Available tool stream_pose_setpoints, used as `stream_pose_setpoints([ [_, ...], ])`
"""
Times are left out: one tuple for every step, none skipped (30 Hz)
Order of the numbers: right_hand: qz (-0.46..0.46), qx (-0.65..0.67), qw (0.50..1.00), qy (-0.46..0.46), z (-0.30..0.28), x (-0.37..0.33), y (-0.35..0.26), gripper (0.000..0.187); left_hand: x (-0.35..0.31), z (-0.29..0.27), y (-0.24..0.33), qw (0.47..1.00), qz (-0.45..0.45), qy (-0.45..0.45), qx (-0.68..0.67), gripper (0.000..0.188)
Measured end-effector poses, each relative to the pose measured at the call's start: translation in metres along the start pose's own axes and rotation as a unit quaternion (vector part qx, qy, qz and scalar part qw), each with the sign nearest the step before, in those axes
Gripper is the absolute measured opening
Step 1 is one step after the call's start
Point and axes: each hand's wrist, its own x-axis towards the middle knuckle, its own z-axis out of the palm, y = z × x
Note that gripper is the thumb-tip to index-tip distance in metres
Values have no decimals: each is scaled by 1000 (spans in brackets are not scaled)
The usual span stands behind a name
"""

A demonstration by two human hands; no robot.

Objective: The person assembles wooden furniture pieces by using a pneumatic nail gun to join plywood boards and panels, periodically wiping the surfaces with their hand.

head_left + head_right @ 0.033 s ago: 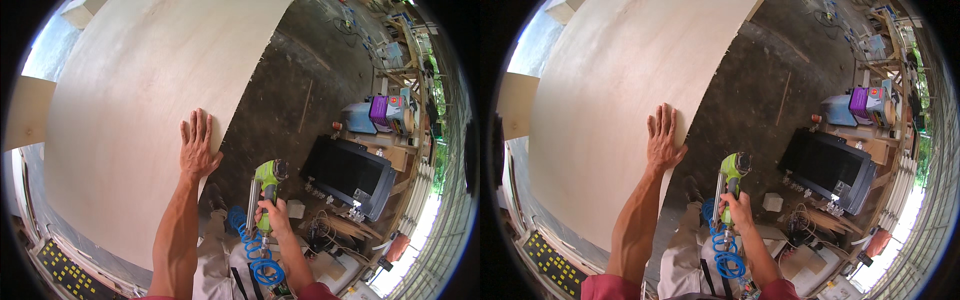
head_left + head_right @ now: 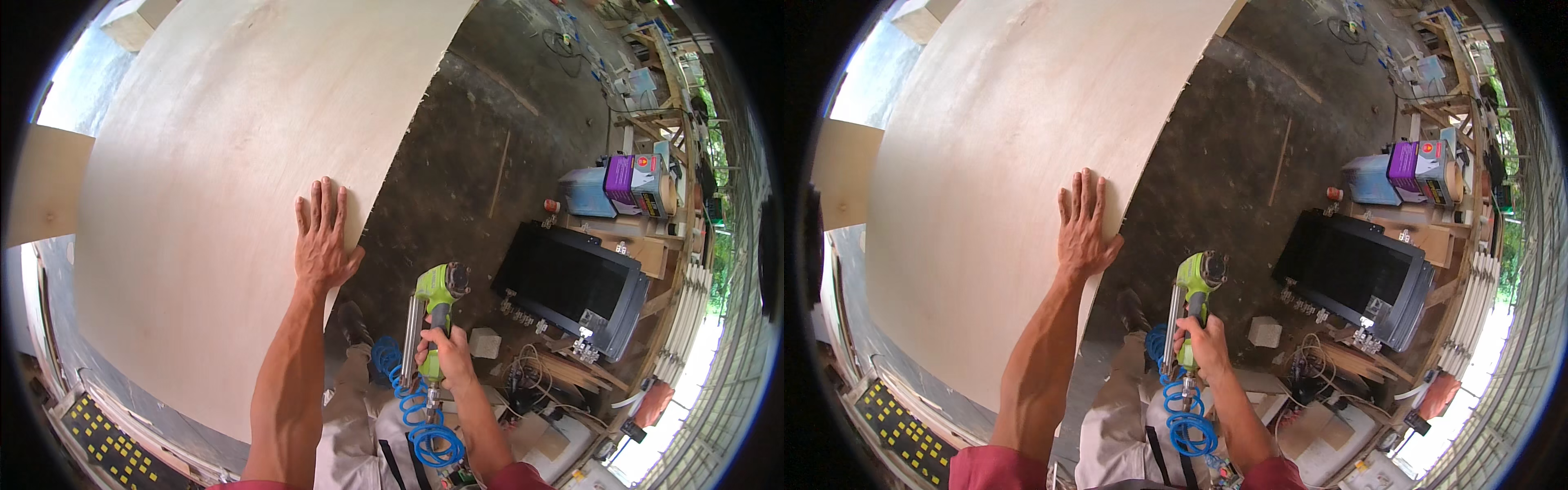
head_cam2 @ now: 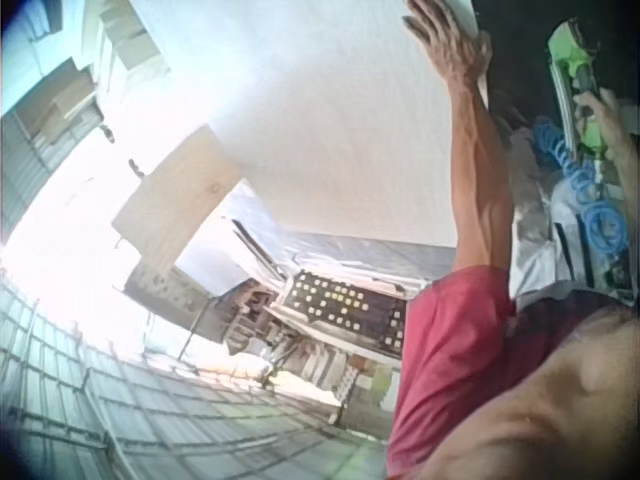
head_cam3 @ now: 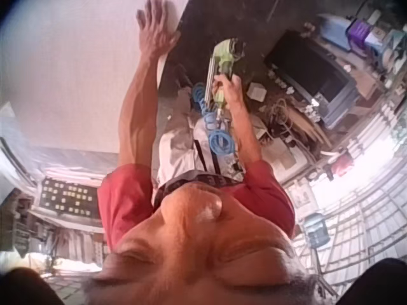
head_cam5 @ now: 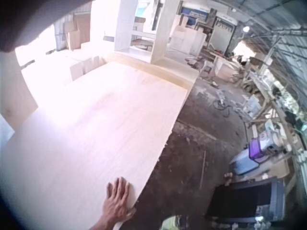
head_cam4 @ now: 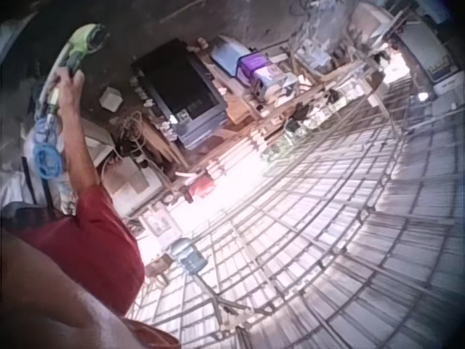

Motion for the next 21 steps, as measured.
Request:
stream_pose_setpoints([
  [9, 14, 1000, 1, -1, 0, 7, 40, 0, 1, 1, 1000, -2, 2, 5, 112],
  [3, 17, 1000, -9, -1, -1, 13, 41, -1, 1, 1, 1000, -4, 5, 10, 109],
  [-2, 19, 1000, -19, 2, -2, 18, 41, -6, 6, -3, 999, -9, 35, 11, 105],
  [-6, 22, 999, -28, 3, -3, 24, 42, -15, 14, -9, 998, -12, 62, 10, 102],
  [-13, 1, 999, -31, 0, -6, 30, 43, -29, 21, -12, 996, -18, 85, 5, 98],
  [-17, 10, 999, -32, -2, -9, 34, 39, -49, 24, -16, 998, -16, 64, 20, 96],
  [-16, 20, 999, -32, -4, -14, 40, 35, -80, 25, -18, 998, -17, 39, 35, 93],
  [-18, 29, 999, -35, -5, -19, 45, 31, -112, 22, -23, 998, -17, 17, 52, 91],
  [-21, 25, 999, -40, -7, -23, 47, 32, -144, 18, -30, 998, -23, -11, 52, 90],
  [-19, 27, 998, -46, -10, -25, 49, 35, -178, 15, -39, 998, -27, -37, 50, 90],
  [-16, 27, 998, -51, -13, -28, 51, 38, -215, 14, -50, 997, -29, -46, 49, 89],
  [-14, 27, 998, -55, -15, -31, 51, 41, -245, 14, -58, 997, -30, -56, 47, 88],
  [-8, 37, 997, -63, -14, -35, 50, 40, -271, 14, -65, 996, -32, -52, 60, 89],
  [-2, 46, 997, -69, -8, -39, 45, 38, -283, 8, -68, 996, -33, -49, 71, 89],
  [4, 55, 996, -75, -1, -42, 39, 37, -285, 6, -70, 991, -66, -85, 81, 90],
  [-6, 56, 995, -81, 0, -41, 31, 35, -283, 11, -70, 994, -52, -72, 69, 91],
  [-13, 72, 993, -87, 4, -40, 22, 28, -283, 12, -69, 995, -45, -60, 62, 91],
  [-21, 87, 992, -94, 9, -36, 12, 21, -281, 13, -68, 997, -38, -48, 56, 92],
  [-28, 84, 991, -105, 16, -32, -2, 20, -279, 11, -65, 997, -41, -42, 50, 96],
  [-32, 83, 990, -113, 23, -25, -15, 19, -278, 8, -62, 996, -47, -56, 45, 97],
  [-36, 73, 989, -126, 32, -17, -29, 19, -275, 3, -59, 995, -52, -70, 40, 97],
])
